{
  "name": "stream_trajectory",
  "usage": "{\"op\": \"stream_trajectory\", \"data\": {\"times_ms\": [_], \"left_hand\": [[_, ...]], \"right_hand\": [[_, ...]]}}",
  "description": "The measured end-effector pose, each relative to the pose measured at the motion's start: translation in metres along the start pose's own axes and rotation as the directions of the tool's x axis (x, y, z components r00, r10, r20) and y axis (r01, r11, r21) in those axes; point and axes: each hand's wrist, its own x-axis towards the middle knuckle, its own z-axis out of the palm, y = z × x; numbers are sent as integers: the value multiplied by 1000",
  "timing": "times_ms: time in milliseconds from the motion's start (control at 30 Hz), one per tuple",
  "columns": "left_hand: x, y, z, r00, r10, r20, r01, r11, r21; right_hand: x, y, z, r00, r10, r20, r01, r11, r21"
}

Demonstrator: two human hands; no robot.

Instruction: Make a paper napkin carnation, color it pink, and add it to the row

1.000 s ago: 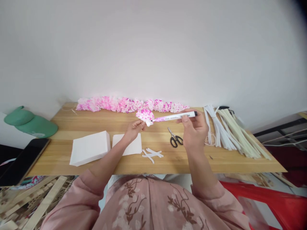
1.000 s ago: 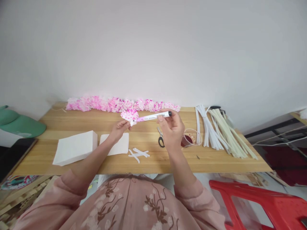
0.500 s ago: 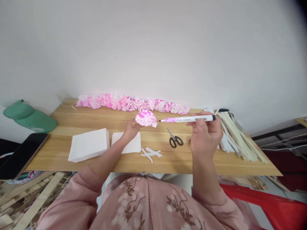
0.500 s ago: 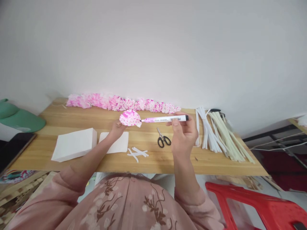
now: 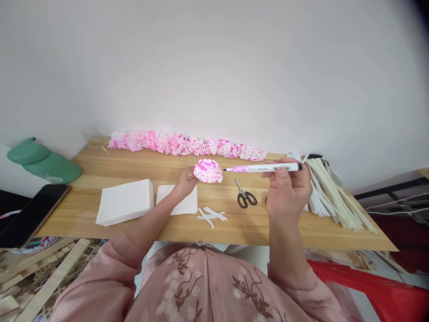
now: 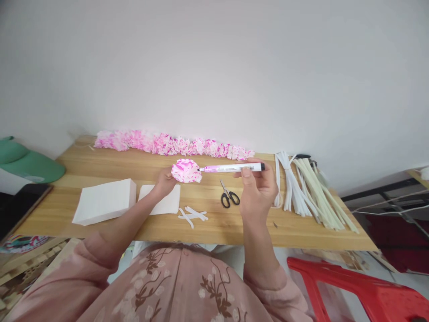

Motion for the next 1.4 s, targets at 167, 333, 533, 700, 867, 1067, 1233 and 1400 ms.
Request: {"op": "stream_trajectory", "data": {"times_ms": [167, 333, 533, 700, 867, 1067, 1233, 1400], "left_hand": [[1, 8, -1, 980, 182, 74, -192, 969, 154], [2, 9, -1, 957, 264, 122, -288, 915, 282], [3, 9, -3, 961, 256, 107, -277, 904, 326], [1, 8, -6, 975, 205, 82, -221, 907, 358], [-1, 6, -6, 986, 146, 85, -166, 923, 346], [-3, 6, -2, 997, 73, 4, -71, 961, 267], [-2, 10, 1, 995, -63, -74, 74, 984, 163], [-2, 13, 1, 982, -167, -90, 174, 981, 82]], "right_hand": [[-2, 2, 2, 1000, 14, 23, -14, 1000, 2], [-2, 2, 3, 1000, 1, 16, 0, 999, -36], [12, -19, -23, 974, -176, -141, 158, 979, -131], [17, -37, -82, 880, -414, -233, 231, 801, -553], [4, -27, -131, 883, -454, -117, 212, 608, -765], [-6, 11, -148, 969, -245, -37, 84, 466, -881], [-7, 29, -149, 992, -125, 15, 74, 480, -874], [-13, 30, -152, 997, -82, -7, 32, 468, -883]]}}
